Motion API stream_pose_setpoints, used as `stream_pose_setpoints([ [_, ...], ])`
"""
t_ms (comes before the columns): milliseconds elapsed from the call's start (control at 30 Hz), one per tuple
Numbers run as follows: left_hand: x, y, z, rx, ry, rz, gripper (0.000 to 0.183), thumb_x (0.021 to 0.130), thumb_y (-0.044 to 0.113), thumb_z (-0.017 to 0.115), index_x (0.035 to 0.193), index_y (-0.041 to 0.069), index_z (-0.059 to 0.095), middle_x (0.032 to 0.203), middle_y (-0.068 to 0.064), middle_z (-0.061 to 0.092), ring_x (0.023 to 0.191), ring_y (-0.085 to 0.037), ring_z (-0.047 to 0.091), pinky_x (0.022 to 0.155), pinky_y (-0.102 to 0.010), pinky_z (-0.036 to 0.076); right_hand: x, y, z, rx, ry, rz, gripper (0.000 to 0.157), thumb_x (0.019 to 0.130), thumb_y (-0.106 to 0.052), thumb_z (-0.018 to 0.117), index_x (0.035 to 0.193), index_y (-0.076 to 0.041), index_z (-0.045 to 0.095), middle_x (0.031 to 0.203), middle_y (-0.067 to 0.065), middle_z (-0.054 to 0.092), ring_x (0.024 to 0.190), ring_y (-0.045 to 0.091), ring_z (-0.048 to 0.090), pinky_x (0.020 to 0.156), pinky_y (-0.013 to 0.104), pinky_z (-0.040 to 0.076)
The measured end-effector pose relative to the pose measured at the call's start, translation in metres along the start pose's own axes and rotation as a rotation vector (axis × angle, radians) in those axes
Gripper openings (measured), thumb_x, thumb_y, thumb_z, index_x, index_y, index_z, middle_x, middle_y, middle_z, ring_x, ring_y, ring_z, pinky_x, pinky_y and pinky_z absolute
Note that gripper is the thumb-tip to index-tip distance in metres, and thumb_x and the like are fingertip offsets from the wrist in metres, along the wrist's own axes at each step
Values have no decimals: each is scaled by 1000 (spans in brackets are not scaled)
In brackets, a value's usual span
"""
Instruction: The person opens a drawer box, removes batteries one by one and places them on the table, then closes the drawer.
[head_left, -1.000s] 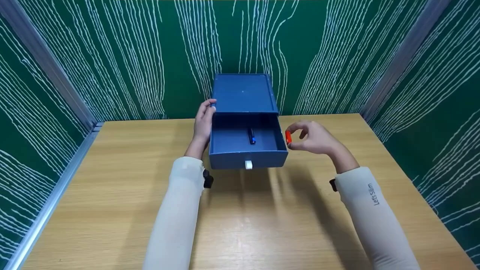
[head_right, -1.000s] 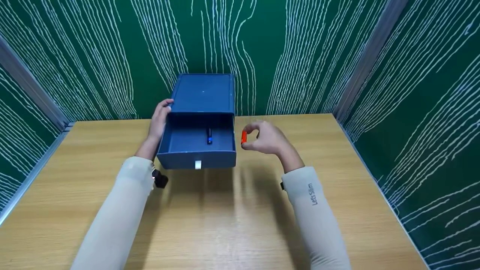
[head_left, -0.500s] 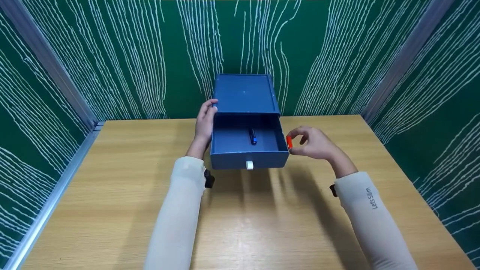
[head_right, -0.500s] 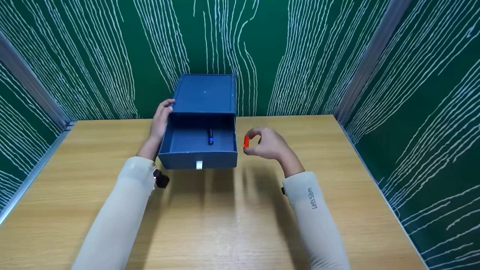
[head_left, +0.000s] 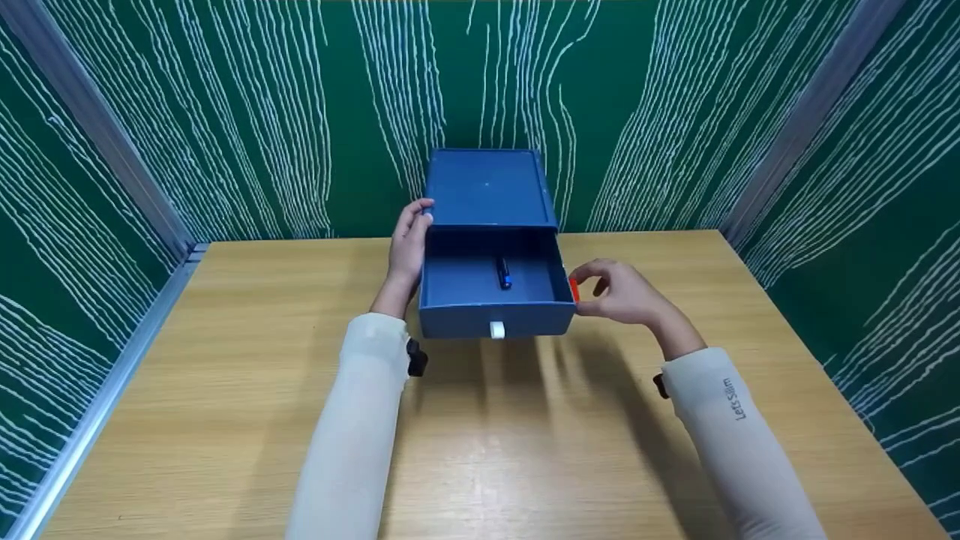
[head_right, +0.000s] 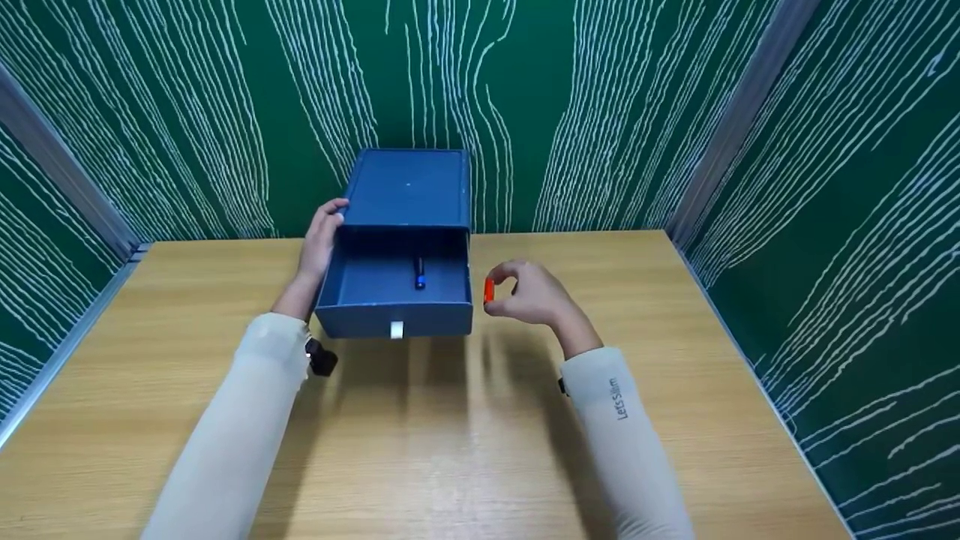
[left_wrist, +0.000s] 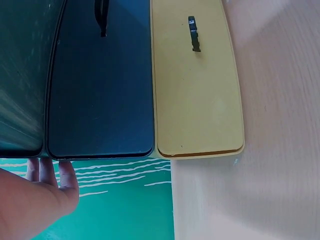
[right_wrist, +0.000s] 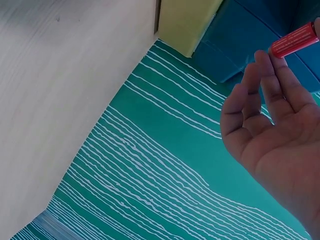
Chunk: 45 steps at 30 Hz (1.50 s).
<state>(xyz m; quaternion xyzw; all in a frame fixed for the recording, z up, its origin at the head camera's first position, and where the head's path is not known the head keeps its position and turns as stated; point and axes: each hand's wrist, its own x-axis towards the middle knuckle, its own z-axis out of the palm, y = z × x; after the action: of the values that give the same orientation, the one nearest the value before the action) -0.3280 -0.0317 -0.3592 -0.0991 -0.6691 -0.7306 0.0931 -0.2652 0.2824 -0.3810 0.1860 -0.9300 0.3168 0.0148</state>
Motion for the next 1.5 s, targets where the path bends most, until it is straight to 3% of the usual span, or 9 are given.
stream_pose_setpoints([
  [100, 2, -5, -1, 12, 2, -8, 30, 91, 16, 37, 118, 10, 48, 130, -4, 41, 118, -14, 36, 101, -31, 25, 0, 0, 3, 2, -4, 5, 43, 66, -39, 71, 101, -16, 61, 102, 0, 59, 86, 19, 50, 70, 33, 42],
  [500, -7, 12, 2, 0, 5, -31, 31, 91, 14, 36, 120, 6, 46, 130, -7, 41, 116, -17, 37, 100, -33, 25, -2, 8, 9, 3, -14, 35, 44, 66, -41, 71, 102, -17, 61, 103, -1, 58, 85, 22, 51, 70, 33, 43],
  [733, 2, -3, -2, 23, -2, -22, 30, 91, 21, 37, 118, 15, 48, 130, -1, 41, 116, -15, 37, 100, -33, 25, -2, 12, 13, 17, 5, 5, 40, 66, -36, 72, 100, -16, 62, 101, 3, 60, 86, 19, 51, 70, 32, 43],
  [1100, -6, 8, 2, 1, 0, 1, 32, 91, 12, 36, 121, 2, 45, 131, -9, 39, 118, -17, 34, 101, -33, 23, -6, 15, 20, 61, -15, 17, 38, 66, -32, 72, 100, -18, 62, 97, -2, 60, 85, 19, 52, 70, 32, 43],
  [1300, -7, 10, 3, 10, 7, 6, 32, 91, 11, 36, 120, 1, 45, 130, -10, 41, 116, -17, 36, 100, -32, 25, -5, 20, 25, 86, -26, -5, 34, 67, -31, 72, 97, -18, 62, 90, -2, 63, 89, 23, 55, 72, 34, 45],
  [1500, 3, -4, 2, 12, 23, 26, 30, 91, 13, 37, 118, 5, 48, 128, -7, 43, 114, -15, 37, 99, -30, 26, -3, 23, 26, 75, -35, 31, 35, 67, -32, 72, 96, -18, 62, 93, -1, 62, 86, 26, 55, 73, 34, 45],
])
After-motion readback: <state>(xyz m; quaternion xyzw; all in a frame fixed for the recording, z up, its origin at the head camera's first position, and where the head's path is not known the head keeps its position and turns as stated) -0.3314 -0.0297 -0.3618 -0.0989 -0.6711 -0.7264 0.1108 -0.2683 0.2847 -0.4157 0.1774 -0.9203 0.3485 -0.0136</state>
